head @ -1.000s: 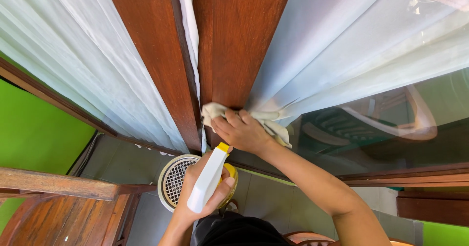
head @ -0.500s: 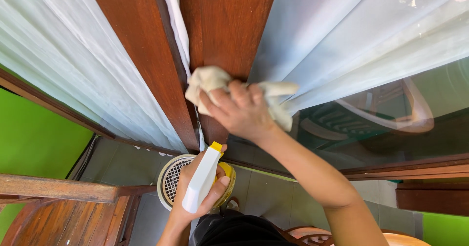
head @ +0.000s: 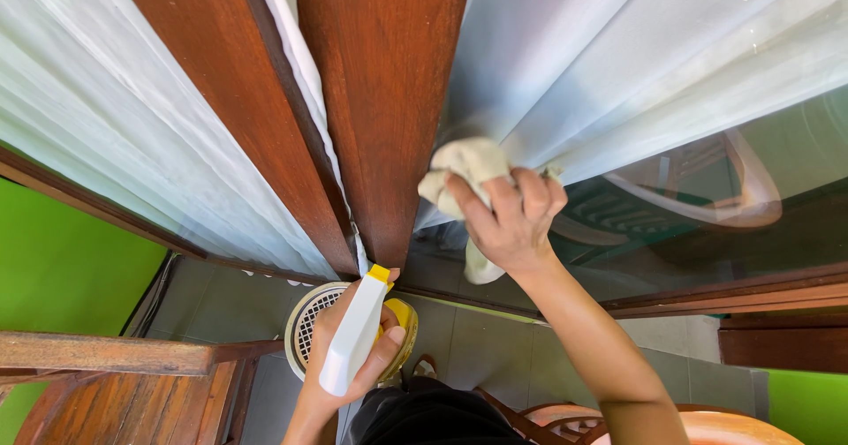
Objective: Clean a glass door using a spray bottle and a cloth.
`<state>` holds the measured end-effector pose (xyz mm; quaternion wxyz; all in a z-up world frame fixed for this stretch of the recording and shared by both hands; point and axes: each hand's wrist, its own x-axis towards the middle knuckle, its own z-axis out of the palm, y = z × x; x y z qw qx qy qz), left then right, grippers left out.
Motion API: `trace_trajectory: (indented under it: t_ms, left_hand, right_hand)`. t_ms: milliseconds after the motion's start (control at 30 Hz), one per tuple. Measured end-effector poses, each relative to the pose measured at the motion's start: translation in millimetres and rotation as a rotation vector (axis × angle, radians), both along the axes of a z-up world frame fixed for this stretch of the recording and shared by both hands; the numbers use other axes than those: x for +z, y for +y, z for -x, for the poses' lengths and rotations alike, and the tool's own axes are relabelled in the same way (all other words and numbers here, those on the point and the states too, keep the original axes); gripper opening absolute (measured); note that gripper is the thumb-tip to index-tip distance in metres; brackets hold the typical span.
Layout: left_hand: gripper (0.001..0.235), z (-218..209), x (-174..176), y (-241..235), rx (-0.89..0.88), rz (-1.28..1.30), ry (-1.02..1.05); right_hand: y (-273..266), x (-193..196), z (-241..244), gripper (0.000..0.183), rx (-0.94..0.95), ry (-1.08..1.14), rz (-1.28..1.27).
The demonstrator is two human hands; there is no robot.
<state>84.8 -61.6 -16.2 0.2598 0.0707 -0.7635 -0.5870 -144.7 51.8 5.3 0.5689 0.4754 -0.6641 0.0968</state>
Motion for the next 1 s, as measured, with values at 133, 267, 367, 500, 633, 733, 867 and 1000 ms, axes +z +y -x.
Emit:
trace_trajectory:
  t_ms: [133, 267, 367, 500, 633, 733, 867, 1000]
  left_hand:
    - [0.057, 8, -2, 5, -0.039, -0.004, 0.002]
    - [0.054, 17, 1, 12, -0.088, 0.002, 0.018]
    - [0.055, 22, 2, 16, -0.112, -0.021, 0.008]
    - [0.05, 31, 4, 19, -0.131, 0.024, 0.04]
    - [0.054, 32, 1, 21, -0.159, -0.002, 0.015]
    - [0.056, 36, 0, 22, -0.166, -0.01, -0.001]
    - [0.056, 40, 0, 27, -0.191, -0.007, 0.005]
    - [0.058, 45, -3, 32, -0.215, -0.04, -0.029]
  right_hand:
    - [-19, -17, -1, 0.025, -0.022, -0.049, 0.062]
    - [-8, -55, 0, 0.023, -0.015, -0.08, 0.009]
    - [20, -91, 5, 0.027, -0.006, -0.11, -0.116]
    - [67, -134, 18, 0.031, -0.012, -0.14, -0.29]
    - [85, -116, 31, 0.018, -0.034, -0.116, -0.202]
    - [79, -63, 36, 0.022, -0.078, -0.048, 0.054]
    - [47, -19, 31, 0.016, -0.025, -0.066, 0.3]
    - [31, -85, 28, 0.014, -0.047, -0.089, 0.129]
